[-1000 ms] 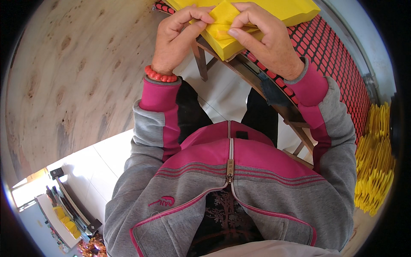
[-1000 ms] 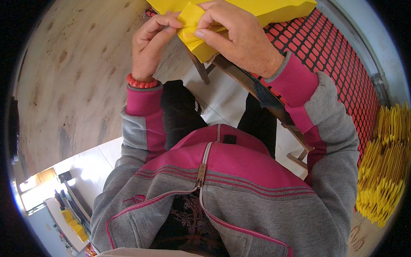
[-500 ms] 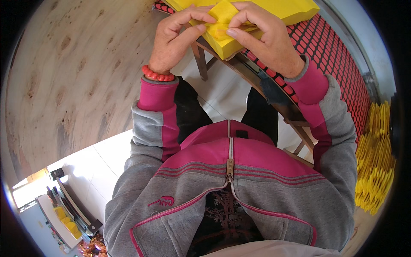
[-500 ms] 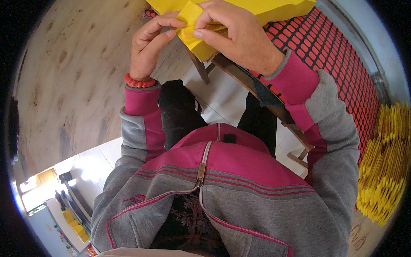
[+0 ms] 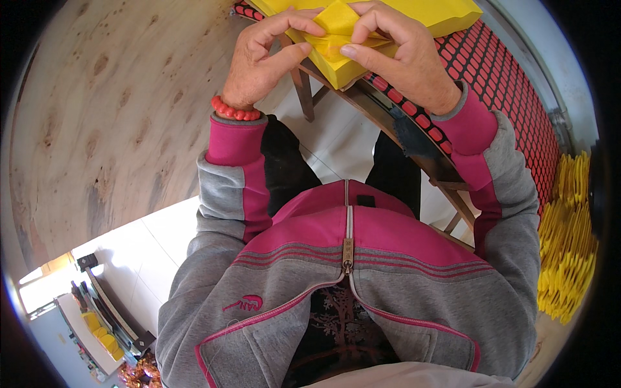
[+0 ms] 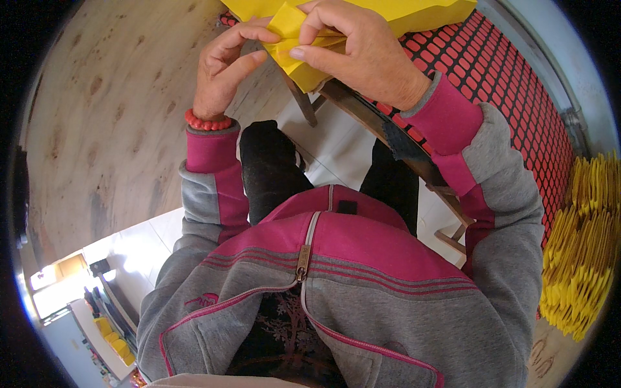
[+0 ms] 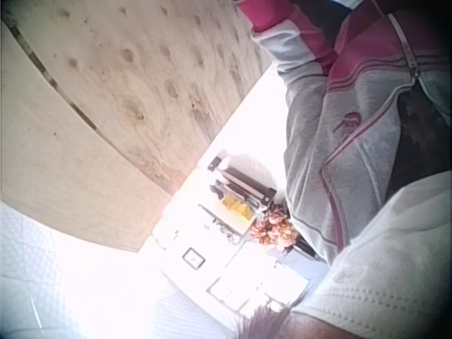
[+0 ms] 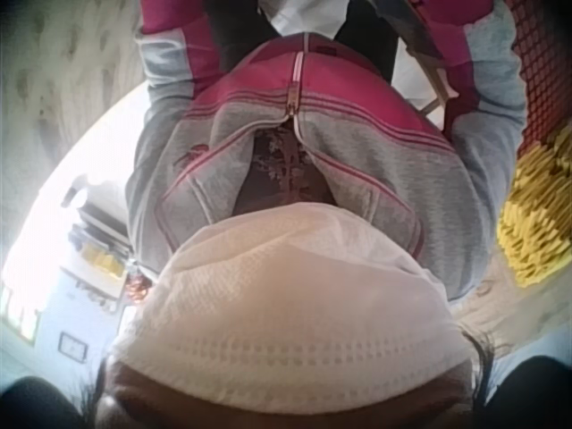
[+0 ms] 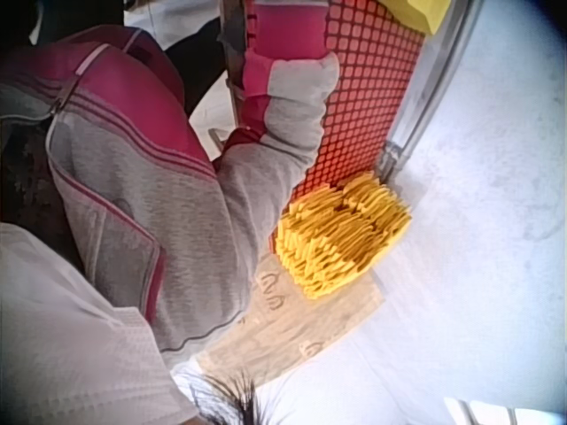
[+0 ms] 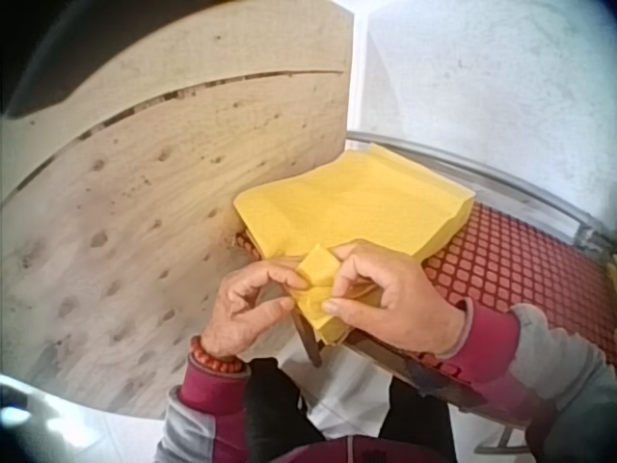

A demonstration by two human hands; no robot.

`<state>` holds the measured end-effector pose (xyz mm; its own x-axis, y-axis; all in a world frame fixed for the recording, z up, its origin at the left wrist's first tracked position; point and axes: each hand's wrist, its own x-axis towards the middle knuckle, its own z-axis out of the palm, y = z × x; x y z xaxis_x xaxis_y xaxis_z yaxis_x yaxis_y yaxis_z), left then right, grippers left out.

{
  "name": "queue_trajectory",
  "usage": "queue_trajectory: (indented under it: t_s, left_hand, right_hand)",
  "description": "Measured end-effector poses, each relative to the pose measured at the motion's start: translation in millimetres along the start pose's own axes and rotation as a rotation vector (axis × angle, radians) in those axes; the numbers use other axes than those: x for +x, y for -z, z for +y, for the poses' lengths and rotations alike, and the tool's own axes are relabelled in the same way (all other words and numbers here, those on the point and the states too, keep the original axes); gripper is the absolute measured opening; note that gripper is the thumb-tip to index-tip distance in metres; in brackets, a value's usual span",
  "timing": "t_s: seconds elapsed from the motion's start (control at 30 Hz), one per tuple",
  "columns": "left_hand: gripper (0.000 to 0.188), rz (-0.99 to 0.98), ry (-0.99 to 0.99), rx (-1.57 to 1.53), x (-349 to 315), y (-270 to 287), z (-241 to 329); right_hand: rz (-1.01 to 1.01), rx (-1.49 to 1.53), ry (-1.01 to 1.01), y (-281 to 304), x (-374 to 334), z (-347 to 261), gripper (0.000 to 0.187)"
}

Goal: The person folds yellow paper sheets by hand on a patterned table. They repeatedly pick up sheets, fold them in half, and stack the folded pieces into a growing pile on the right side of the table.

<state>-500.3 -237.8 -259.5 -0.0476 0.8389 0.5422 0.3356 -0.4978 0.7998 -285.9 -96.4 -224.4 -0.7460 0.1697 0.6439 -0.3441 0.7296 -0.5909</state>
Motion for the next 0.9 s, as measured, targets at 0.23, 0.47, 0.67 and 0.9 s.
queue_trajectory:
  t_s: [0.23, 0.47, 0.67, 0.9]
  left_hand:
    - [0.023, 0.033, 0.046, -0.008, -0.4, 1.0, -1.4]
    - [0.021, 0.034, 0.002, -0.003, 0.0, -0.4, -5.1]
    - [0.019, 0.036, 0.009, 0.0, 0.9, -1.2, -4.8]
    - [0.013, 0.048, 0.003, -0.027, 1.8, -1.1, -7.4]
  right_hand:
    - [-0.005, 0.02, -0.014, 0.0, 0.7, 0.6, 0.018]
    - [-0.008, -0.023, -0.006, 1.1, 0.0, -0.3, 0.017]
    - [-0.003, -0.015, 0.005, 0.6, 0.9, -0.4, 0.018]
    - [0.004, -0.013, -0.009, -0.1, 0.4, -0.6, 0.018]
